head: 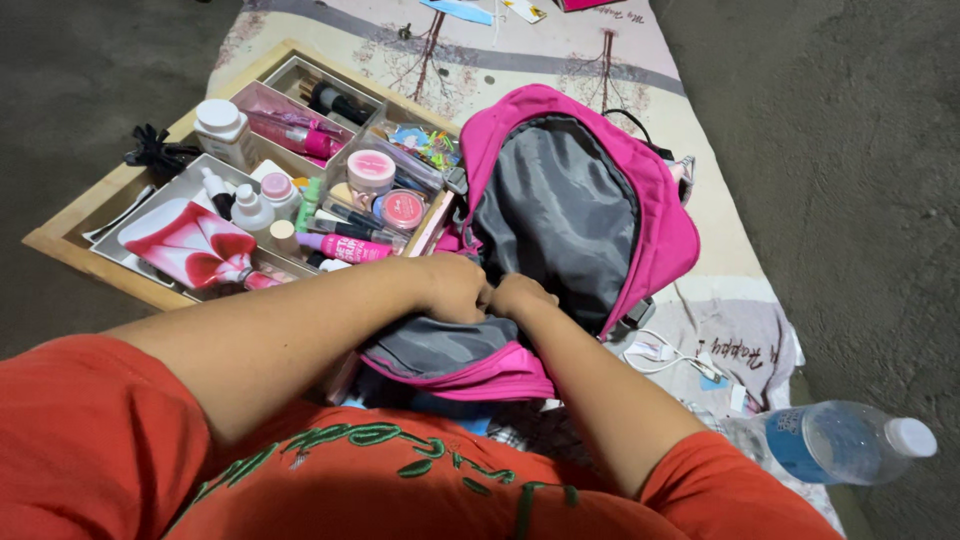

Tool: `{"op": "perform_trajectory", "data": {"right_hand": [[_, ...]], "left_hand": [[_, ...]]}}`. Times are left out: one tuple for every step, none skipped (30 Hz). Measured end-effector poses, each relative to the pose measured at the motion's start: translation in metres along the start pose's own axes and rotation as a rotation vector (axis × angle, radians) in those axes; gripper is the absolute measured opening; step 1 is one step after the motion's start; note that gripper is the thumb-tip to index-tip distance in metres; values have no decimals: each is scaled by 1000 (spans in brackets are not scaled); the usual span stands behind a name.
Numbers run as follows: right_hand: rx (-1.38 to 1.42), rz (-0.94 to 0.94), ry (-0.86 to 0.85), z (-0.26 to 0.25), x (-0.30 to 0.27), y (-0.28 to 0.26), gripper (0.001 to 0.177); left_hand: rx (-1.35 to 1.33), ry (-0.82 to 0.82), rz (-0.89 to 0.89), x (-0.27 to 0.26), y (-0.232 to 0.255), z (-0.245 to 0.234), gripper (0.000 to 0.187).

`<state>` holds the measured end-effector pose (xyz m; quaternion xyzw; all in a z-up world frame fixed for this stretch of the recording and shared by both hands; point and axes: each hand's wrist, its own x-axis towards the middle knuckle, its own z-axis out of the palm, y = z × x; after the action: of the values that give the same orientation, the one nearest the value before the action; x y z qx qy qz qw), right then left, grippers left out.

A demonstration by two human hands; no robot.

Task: The person packs a pink backpack with cosmetics and personal items from a makeup organizer tray on a bed. They place bottles, compacts, a hairpin card, a pen, and a watch into the backpack compartments, zip the front pocket, then reopen it and continue placing items inside.

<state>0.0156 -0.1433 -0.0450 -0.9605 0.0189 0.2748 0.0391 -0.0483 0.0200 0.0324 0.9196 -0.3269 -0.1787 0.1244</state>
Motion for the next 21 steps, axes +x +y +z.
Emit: {"op": "perform_trajectory", "data": {"right_hand": [[29, 3, 35, -4, -12, -1, 55], [58, 5, 70, -6, -21, -1, 53], [85, 6, 106, -7, -28, -1, 51], [169, -59, 179, -8, -32, 1, 45], [255, -127, 254, -7, -35, 4, 40], [340, -194, 328, -7, -37, 7, 35], [420, -229, 370, -7, -38, 12, 32], [500, -265, 412, -6, -39, 17, 30], [581, -300, 456, -6, -39, 21, 31], [549, -345, 448, -5, -40, 23, 30], [518, -386, 440, -4, -43, 26, 29], [487, -427, 430, -3, -44, 28, 29], [485, -435, 402, -2, -45, 29, 34], [483, -443, 373, 0, -45, 29, 44], [482, -451, 342, 2, -45, 30, 55], [474, -583, 353, 3, -45, 30, 57], [461, -724, 365, 3, -42, 27, 58], [446, -865, 376, 2, -39, 25, 60], [441, -823, 368, 3, -37, 23, 58], [437, -782, 360, 5, -35, 21, 56], [432, -738, 356, 5, -32, 20, 55]], "left_hand": [[16, -3, 8, 1, 1, 1, 35], [33, -1, 20, 1, 3, 1, 36], [49, 3, 31, 1, 4, 1, 36], [65, 7, 41, 2, 5, 1, 36], [66, 8, 36, 2, 6, 0, 36], [67, 10, 30, 1, 6, 0, 36], [68, 11, 24, 0, 7, -1, 36], [40, 18, 7, 0, 7, -1, 36], [12, 26, -10, -1, 7, -2, 36], [-16, 33, -26, -1, 7, -2, 36], [-36, 38, -48, -2, 8, -1, 36], [-56, 42, -70, -3, 7, 0, 36], [-75, 46, -91, -3, 7, 2, 37], [-83, 69, -98, -3, 6, 4, 36], [-92, 90, -107, -3, 5, 7, 35], [-101, 111, -116, -3, 5, 9, 34], [-110, 112, -102, -2, 3, 10, 33], [-119, 113, -87, -1, 2, 10, 33], [-131, 112, -77, -1, 0, 12, 32], [-128, 106, -85, -2, -1, 13, 32], [-121, 101, -88, -1, -3, 12, 32]]}}
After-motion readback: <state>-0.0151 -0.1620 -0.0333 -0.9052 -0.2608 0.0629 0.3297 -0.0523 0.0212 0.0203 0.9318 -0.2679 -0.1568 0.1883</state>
